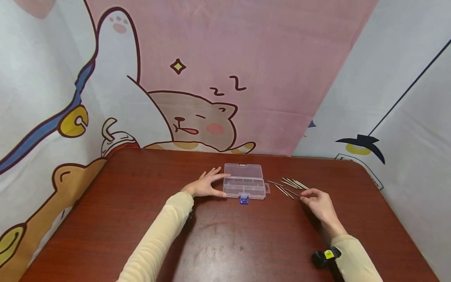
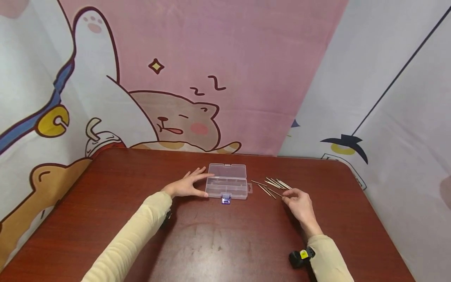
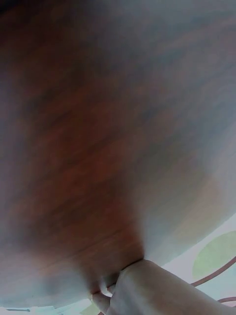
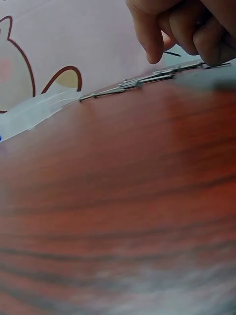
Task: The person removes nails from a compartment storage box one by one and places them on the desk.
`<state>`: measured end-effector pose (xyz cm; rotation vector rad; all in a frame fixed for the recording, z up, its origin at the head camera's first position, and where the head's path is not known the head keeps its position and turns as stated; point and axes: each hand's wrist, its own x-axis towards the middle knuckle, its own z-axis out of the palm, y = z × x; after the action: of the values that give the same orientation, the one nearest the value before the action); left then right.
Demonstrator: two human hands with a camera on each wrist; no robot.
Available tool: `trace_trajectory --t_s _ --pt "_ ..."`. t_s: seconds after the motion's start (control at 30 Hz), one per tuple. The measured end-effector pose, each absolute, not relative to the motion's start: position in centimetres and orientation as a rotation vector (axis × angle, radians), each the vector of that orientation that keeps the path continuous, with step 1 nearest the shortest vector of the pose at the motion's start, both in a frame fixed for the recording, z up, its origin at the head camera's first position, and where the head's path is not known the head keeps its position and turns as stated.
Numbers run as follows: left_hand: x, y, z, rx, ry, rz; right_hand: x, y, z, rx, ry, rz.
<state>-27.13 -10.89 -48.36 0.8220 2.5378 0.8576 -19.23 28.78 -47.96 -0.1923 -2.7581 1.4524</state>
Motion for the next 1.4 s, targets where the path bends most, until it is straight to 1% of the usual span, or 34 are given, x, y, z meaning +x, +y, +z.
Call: trace_trajectory --t_s 0.33,0.83,1.1,1.4 --pt "-27.0 -10.9 -48.3 0.826 2.539 0.853 -19.2 30.6 -48.4 -0.244 -2.762 1.446" --pt "-26.9 -10.9 -47.8 0.82 2.536 0.856 -19.1 30.8 -48.4 -0.23 -2.776 1.442" --pt "-27.0 -10.9 -47.9 0.811 2.527 0.845 -18.8 28.3 -48.1 -0.126 -2.711 1.554" --pt "-27.1 -10.9 -47.9 0.827 2.531 0.845 -19.2 23.3 -47.3 0.13 -2.644 1.706"
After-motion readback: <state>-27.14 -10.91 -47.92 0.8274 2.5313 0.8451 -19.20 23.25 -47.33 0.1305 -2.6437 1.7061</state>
